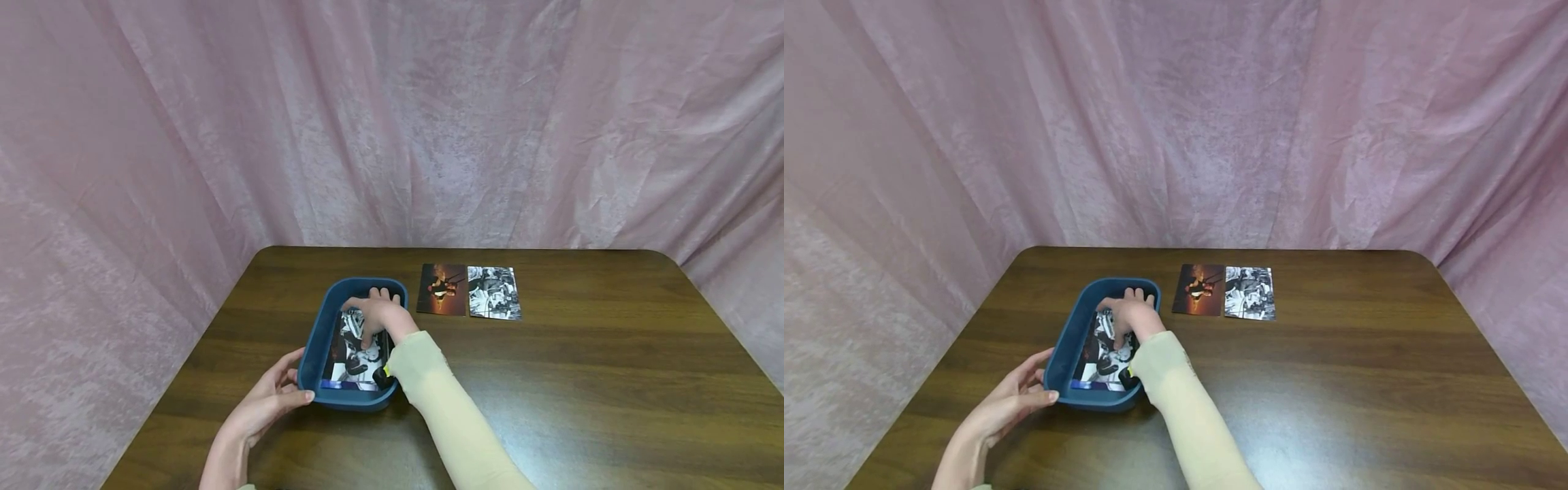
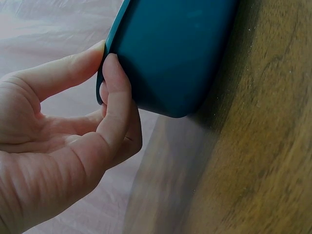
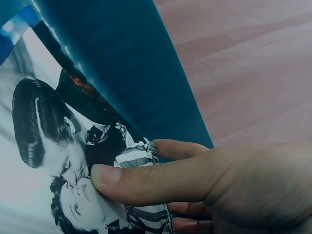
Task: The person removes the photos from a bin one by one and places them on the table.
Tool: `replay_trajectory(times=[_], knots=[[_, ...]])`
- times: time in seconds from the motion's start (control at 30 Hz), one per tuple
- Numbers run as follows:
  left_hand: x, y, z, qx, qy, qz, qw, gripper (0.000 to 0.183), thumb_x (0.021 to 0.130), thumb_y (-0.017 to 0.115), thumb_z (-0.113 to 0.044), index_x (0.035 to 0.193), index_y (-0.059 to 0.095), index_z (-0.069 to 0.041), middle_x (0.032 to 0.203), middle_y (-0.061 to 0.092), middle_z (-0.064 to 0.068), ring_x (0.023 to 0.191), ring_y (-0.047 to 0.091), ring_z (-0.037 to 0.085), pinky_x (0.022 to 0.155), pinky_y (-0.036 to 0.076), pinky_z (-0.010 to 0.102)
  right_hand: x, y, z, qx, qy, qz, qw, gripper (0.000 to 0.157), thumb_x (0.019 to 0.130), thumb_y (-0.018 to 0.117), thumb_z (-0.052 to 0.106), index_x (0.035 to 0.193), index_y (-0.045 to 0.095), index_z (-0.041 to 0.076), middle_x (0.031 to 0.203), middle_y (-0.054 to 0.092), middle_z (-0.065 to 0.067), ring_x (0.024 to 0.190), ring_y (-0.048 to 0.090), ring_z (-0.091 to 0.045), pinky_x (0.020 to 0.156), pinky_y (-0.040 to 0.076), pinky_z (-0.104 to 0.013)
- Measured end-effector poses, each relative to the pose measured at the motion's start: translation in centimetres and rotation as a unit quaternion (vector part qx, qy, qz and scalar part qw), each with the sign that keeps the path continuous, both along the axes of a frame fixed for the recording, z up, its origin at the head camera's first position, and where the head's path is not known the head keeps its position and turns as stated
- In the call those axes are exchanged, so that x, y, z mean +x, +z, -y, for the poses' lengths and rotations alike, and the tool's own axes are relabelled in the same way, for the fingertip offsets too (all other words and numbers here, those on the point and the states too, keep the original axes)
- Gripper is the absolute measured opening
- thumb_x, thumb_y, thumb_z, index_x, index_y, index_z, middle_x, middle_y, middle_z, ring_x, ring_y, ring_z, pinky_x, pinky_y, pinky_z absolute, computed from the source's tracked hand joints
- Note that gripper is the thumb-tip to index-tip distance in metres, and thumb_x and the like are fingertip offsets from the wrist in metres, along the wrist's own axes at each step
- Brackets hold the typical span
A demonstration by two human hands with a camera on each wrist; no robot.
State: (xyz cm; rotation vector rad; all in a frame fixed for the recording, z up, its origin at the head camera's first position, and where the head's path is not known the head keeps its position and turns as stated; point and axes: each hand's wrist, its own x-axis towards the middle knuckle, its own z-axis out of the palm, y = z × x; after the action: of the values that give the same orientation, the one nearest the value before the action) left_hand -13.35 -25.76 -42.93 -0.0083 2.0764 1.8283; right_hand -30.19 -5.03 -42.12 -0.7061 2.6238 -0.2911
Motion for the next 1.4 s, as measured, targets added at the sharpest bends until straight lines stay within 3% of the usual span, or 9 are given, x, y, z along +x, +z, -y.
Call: replay_trajectory(times=[0.33, 0.57, 0.73, 0.83, 0.93, 1.07, 1.17, 1.27, 1.4], knots=[[0.0, 0.0, 0.0, -0.001, 0.002, -0.004, 1.0000, 0.087, 0.086, 0.068, -0.003, 0.156, 0.015, -0.005, 0.113, 0.053, 0.014, 0.096, 0.061, 0.016, 0.086, 0.050, 0.027, -0.1, 0.0, -0.1, 0.011, 0.000, -0.007, 1.000, 0.084, 0.076, 0.085, 0.035, 0.144, 0.039, 0.053, 0.136, 0.044, -0.008, 0.103, 0.034, -0.023, 0.091, 0.028, -0.043], [0.1, -0.1, 0.0, -0.001, 0.002, -0.007, 1.0000, 0.087, 0.085, 0.068, -0.003, 0.155, 0.016, -0.004, 0.111, 0.054, 0.013, 0.093, 0.061, 0.014, 0.085, 0.050, 0.028, 0.2, 0.1, -0.1, -0.017, -0.004, 0.014, 1.000, 0.076, 0.079, 0.083, 0.025, 0.143, 0.047, 0.046, 0.154, 0.035, -0.011, 0.137, 0.035, -0.031, 0.107, 0.039, -0.050], [0.0, -0.2, 0.0, -0.001, 0.003, -0.006, 1.0000, 0.087, 0.085, 0.067, -0.002, 0.156, 0.017, -0.005, 0.111, 0.053, 0.013, 0.093, 0.061, 0.015, 0.086, 0.050, 0.028, 0.1, 0.3, 0.0, -0.003, -0.006, -0.001, 1.000, 0.071, 0.080, 0.082, 0.019, 0.141, 0.052, 0.039, 0.155, 0.039, -0.009, 0.141, 0.036, -0.034, 0.105, 0.045, -0.047], [0.0, -0.1, -0.1, -0.001, 0.007, -0.002, 1.0000, 0.087, 0.085, 0.067, -0.002, 0.156, 0.017, -0.005, 0.112, 0.053, 0.014, 0.094, 0.060, 0.015, 0.086, 0.050, 0.028, 0.1, 0.6, 0.0, 0.004, -0.014, -0.019, 1.000, 0.067, 0.079, 0.083, 0.015, 0.139, 0.055, 0.027, 0.148, 0.049, -0.009, 0.135, 0.044, -0.035, 0.100, 0.048, -0.044], [0.1, -0.1, -0.1, -0.002, 0.010, 0.002, 0.9999, 0.087, 0.085, 0.067, -0.002, 0.156, 0.016, -0.005, 0.113, 0.053, 0.015, 0.094, 0.060, 0.015, 0.085, 0.050, 0.028, 0.0, 0.9, 0.1, 0.019, -0.023, -0.028, 0.999, 0.048, 0.076, 0.085, 0.016, 0.120, 0.064, 0.016, 0.128, 0.062, -0.008, 0.112, 0.057, -0.027, 0.086, 0.052, -0.038], [0.1, -0.1, -0.1, 0.002, 0.010, 0.002, 0.9999, 0.087, 0.085, 0.067, -0.001, 0.156, 0.016, -0.005, 0.111, 0.052, 0.014, 0.092, 0.060, 0.014, 0.084, 0.051, 0.027, -0.1, 1.3, 0.0, 0.044, -0.016, -0.034, 0.998, 0.033, 0.076, 0.086, 0.021, 0.099, 0.061, 0.018, 0.102, 0.059, 0.001, 0.087, 0.050, -0.017, 0.069, 0.043, -0.032], [0.2, -0.1, -0.1, 0.005, 0.008, 0.000, 1.0000, 0.087, 0.085, 0.067, -0.001, 0.156, 0.016, -0.004, 0.110, 0.052, 0.013, 0.092, 0.060, 0.014, 0.084, 0.051, 0.027, 0.0, 1.5, -0.1, 0.045, -0.002, -0.033, 0.998, 0.035, 0.078, 0.084, 0.021, 0.099, 0.056, 0.019, 0.095, 0.051, 0.002, 0.083, 0.044, -0.016, 0.068, 0.037, -0.032], [0.2, -0.1, 0.0, 0.007, 0.005, -0.002, 1.0000, 0.088, 0.084, 0.068, -0.002, 0.156, 0.015, -0.004, 0.111, 0.052, 0.013, 0.092, 0.060, 0.014, 0.084, 0.051, 0.027, 0.2, 1.9, -0.4, 0.022, 0.006, -0.001, 1.000, 0.030, 0.082, 0.080, 0.015, 0.102, 0.057, 0.017, 0.101, 0.055, -0.002, 0.076, 0.047, -0.016, 0.064, 0.040, -0.029], [0.2, -0.1, 0.0, 0.009, 0.005, -0.002, 0.9999, 0.089, 0.084, 0.068, -0.002, 0.156, 0.015, -0.004, 0.110, 0.051, 0.013, 0.092, 0.060, 0.014, 0.084, 0.051, 0.026, 0.1, 2.5, -0.7, -0.032, 0.009, 0.079, 0.996, 0.036, 0.087, 0.070, 0.000, 0.118, 0.060, 0.016, 0.133, 0.053, -0.012, 0.067, 0.059, -0.020, 0.060, 0.054, -0.029]])
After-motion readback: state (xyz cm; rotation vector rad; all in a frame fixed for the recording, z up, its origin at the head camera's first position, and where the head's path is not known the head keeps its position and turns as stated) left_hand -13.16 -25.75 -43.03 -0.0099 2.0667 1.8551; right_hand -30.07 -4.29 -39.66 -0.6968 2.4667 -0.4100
